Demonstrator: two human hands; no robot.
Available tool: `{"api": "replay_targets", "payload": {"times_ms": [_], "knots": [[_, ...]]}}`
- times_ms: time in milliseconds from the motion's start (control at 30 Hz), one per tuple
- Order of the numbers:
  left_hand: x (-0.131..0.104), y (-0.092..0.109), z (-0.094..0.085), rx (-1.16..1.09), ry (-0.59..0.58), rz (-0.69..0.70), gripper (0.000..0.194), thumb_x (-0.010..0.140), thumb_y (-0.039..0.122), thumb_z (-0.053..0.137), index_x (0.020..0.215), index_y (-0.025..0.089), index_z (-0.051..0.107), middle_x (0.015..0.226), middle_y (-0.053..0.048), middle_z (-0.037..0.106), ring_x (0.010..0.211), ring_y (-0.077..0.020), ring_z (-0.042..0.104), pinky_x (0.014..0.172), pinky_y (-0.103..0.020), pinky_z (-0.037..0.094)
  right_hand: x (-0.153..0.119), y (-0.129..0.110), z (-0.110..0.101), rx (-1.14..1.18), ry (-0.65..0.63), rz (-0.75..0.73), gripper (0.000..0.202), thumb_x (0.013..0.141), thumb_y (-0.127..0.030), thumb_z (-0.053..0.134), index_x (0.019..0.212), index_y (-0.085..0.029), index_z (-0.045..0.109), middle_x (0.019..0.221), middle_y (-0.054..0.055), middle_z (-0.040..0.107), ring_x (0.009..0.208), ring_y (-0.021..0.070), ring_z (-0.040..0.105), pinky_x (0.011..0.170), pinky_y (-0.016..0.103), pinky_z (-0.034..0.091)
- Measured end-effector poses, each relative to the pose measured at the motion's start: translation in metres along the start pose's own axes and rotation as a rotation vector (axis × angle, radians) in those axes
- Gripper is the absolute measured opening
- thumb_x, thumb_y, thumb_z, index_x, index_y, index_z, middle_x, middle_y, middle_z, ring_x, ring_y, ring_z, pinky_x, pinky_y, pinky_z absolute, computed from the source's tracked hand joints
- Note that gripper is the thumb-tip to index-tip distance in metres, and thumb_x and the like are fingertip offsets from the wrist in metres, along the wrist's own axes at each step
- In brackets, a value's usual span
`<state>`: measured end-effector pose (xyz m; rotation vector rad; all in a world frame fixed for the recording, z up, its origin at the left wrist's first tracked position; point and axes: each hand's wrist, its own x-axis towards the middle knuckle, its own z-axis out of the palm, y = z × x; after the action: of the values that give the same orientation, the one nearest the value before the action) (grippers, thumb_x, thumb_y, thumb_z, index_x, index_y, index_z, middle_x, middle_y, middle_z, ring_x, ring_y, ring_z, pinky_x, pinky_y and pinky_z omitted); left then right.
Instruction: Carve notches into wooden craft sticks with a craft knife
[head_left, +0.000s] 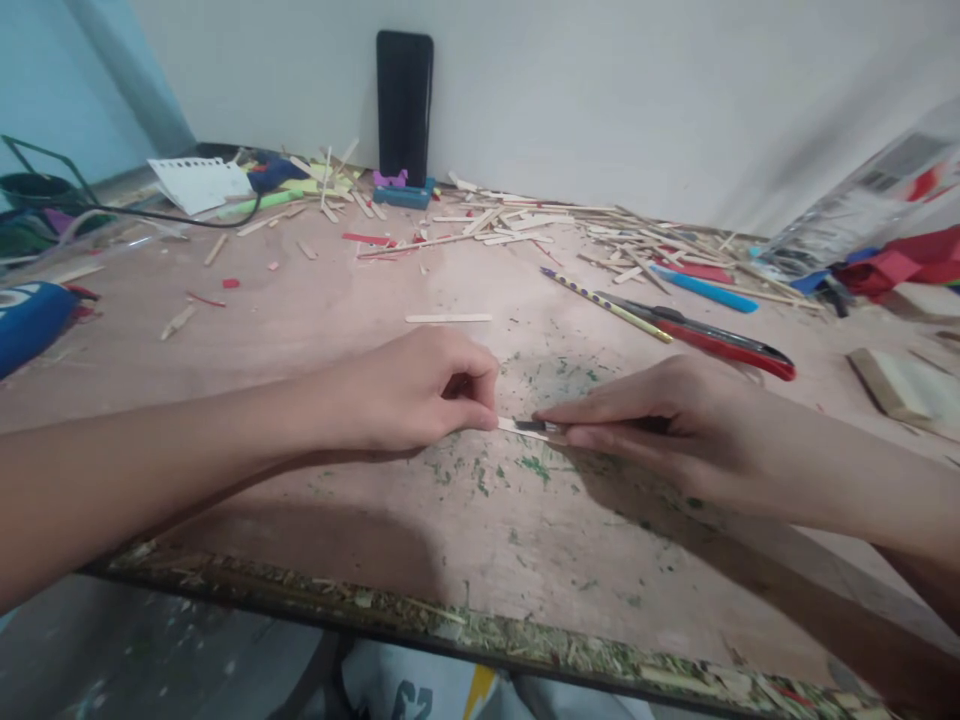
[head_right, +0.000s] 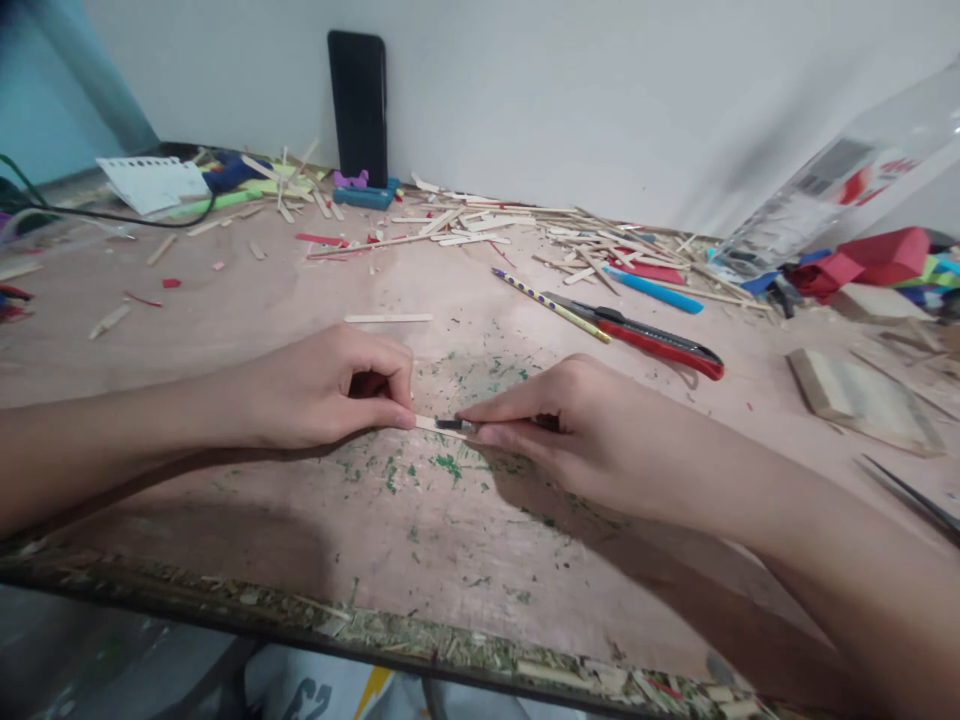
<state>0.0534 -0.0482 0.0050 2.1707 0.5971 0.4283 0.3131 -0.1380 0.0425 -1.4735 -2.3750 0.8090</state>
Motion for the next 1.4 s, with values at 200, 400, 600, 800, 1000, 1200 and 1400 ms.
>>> {"api": "replay_targets", "payload": {"times_ms": [200, 400, 600, 800, 1000, 1200, 1400], "knots": [[0.0, 0.004, -0.001, 0.022, -0.009, 0.007, 0.019, 0.088, 0.006, 0.077, 0.073, 0.016, 0.07, 0.069, 0.005, 0.066, 0.064, -0.008, 0.056, 0.058, -0.022, 0.038, 0.001, 0.002, -0.001, -0.041, -0.063, -0.071, 0.046, 0.111, -0.047, 0.057, 0.131, -0.016, 0.083, 0.063, -0.002, 0.058, 0.054, 0.0097, 0.038, 0.047, 0.024, 0.032], [-0.002, 0.004, -0.001, 0.037, -0.011, 0.011, 0.021, 0.088, 0.005, 0.077, 0.072, 0.015, 0.069, 0.069, 0.005, 0.065, 0.066, -0.0084, 0.056, 0.061, -0.023, 0.039, -0.001, 0.004, -0.001, -0.038, -0.059, -0.1, 0.042, 0.111, -0.043, 0.059, 0.133, -0.015, 0.082, 0.068, -0.001, 0.064, 0.056, 0.0087, 0.043, 0.05, 0.022, 0.036], [-0.001, 0.003, 0.0, 0.036, -0.007, 0.023, 0.021, 0.09, 0.009, 0.077, 0.072, 0.016, 0.068, 0.068, 0.005, 0.064, 0.065, -0.0088, 0.056, 0.06, -0.023, 0.038, -0.002, -0.001, 0.0, -0.073, -0.057, -0.101, 0.04, 0.112, -0.039, 0.055, 0.124, -0.015, 0.084, 0.064, -0.006, 0.03, 0.053, 0.0083, 0.025, 0.043, 0.023, 0.021], [-0.001, 0.0, 0.0, 0.042, -0.01, 0.027, 0.018, 0.09, 0.01, 0.077, 0.074, 0.016, 0.07, 0.068, 0.005, 0.066, 0.064, -0.0087, 0.056, 0.059, -0.023, 0.038, 0.0, 0.001, 0.0, -0.115, -0.043, -0.149, 0.037, 0.112, -0.038, 0.057, 0.122, -0.016, 0.085, 0.065, -0.004, 0.059, 0.055, 0.0072, 0.039, 0.051, 0.021, 0.034], [-0.002, 0.001, -0.001, 0.045, -0.006, 0.026, 0.02, 0.09, 0.009, 0.077, 0.073, 0.016, 0.068, 0.069, 0.005, 0.066, 0.065, -0.0086, 0.058, 0.06, -0.023, 0.041, 0.002, 0.004, -0.002, -0.096, -0.054, -0.145, 0.042, 0.111, -0.041, 0.06, 0.13, -0.012, 0.083, 0.065, -0.002, 0.059, 0.055, 0.0075, 0.038, 0.049, 0.021, 0.032], [-0.002, 0.003, 0.0, 0.037, 0.001, 0.013, 0.02, 0.088, 0.007, 0.077, 0.072, 0.015, 0.069, 0.066, 0.005, 0.065, 0.063, -0.0086, 0.056, 0.058, -0.023, 0.039, -0.002, -0.007, 0.004, -0.092, -0.032, -0.11, 0.04, 0.111, -0.042, 0.057, 0.104, -0.015, 0.085, 0.061, -0.006, 0.031, 0.052, 0.0071, 0.023, 0.042, 0.022, 0.02], [-0.002, 0.004, 0.0, 0.039, -0.009, 0.013, 0.018, 0.087, 0.004, 0.076, 0.073, 0.016, 0.07, 0.069, 0.004, 0.069, 0.064, -0.009, 0.059, 0.059, -0.022, 0.04, -0.001, -0.001, 0.002, -0.066, -0.053, -0.113, 0.041, 0.111, -0.046, 0.058, 0.115, -0.016, 0.086, 0.062, -0.005, 0.043, 0.053, 0.0072, 0.032, 0.045, 0.021, 0.027]]}}
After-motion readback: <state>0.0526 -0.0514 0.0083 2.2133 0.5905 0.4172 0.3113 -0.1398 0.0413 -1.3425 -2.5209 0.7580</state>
